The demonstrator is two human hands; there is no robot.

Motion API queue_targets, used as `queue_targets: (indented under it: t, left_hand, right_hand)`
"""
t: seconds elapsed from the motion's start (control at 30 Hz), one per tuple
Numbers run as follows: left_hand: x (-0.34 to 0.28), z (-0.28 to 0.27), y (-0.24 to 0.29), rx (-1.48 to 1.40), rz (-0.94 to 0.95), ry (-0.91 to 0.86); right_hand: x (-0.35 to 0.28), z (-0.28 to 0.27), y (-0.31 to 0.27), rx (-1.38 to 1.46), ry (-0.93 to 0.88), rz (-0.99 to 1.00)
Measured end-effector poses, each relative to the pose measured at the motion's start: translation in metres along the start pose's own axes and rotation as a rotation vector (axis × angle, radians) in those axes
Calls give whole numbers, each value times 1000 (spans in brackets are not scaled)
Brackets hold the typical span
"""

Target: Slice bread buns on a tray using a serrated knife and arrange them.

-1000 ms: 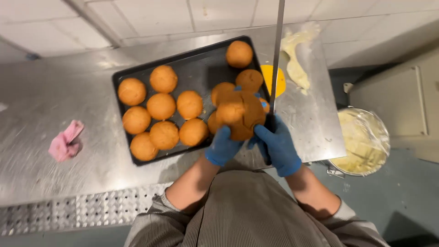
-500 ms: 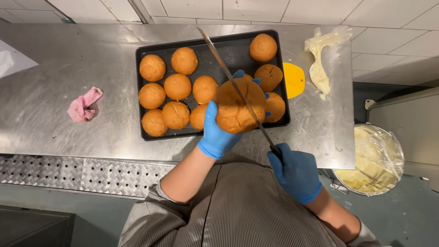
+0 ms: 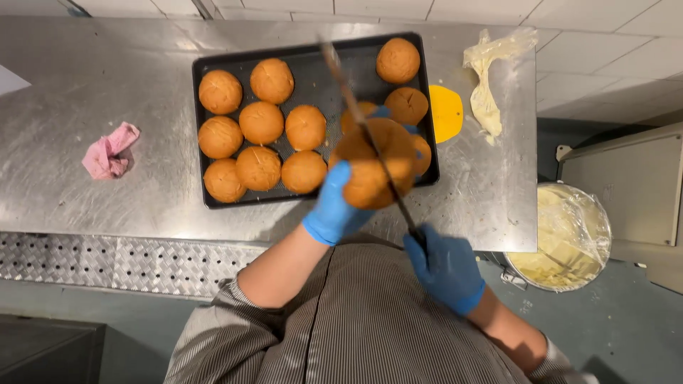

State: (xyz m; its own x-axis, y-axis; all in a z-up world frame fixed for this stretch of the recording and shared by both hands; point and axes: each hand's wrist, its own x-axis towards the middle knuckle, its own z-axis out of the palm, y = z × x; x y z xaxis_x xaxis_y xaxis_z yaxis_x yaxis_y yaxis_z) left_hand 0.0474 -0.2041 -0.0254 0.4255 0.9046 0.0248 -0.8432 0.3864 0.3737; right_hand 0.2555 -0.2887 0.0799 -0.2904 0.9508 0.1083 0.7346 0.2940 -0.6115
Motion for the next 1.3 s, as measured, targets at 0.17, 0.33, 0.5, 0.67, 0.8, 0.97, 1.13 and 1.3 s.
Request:
queue_targets:
  t: [0.17, 0.33, 0.5, 0.67, 0.8, 0.97, 1.13, 1.3]
  left_hand:
    - [10, 89, 33, -17, 63, -77]
    - [11, 104, 54, -52, 159, -124]
    - [6, 74, 13, 51, 55, -55]
    - [-2, 75, 19, -44, 56, -54]
    - [-9, 40, 15, -13, 55, -74]
    - [4, 58, 47, -112, -95, -47]
    - [10, 81, 57, -171, -42, -26]
    - [9, 96, 47, -277, 51, -200]
  right_hand:
    - [11, -2, -9, 67, -50, 94]
    - [-16, 12, 8, 41, -43, 5]
    - [4, 11, 1, 13, 1, 96]
    - [-2, 16, 4, 147, 30, 37]
    - [-6, -3, 24, 702, -367, 412]
    - [9, -38, -11, 163, -136, 102]
    - [-11, -44, -18, -87, 62, 36]
    - [-14, -29, -28, -45, 126, 23]
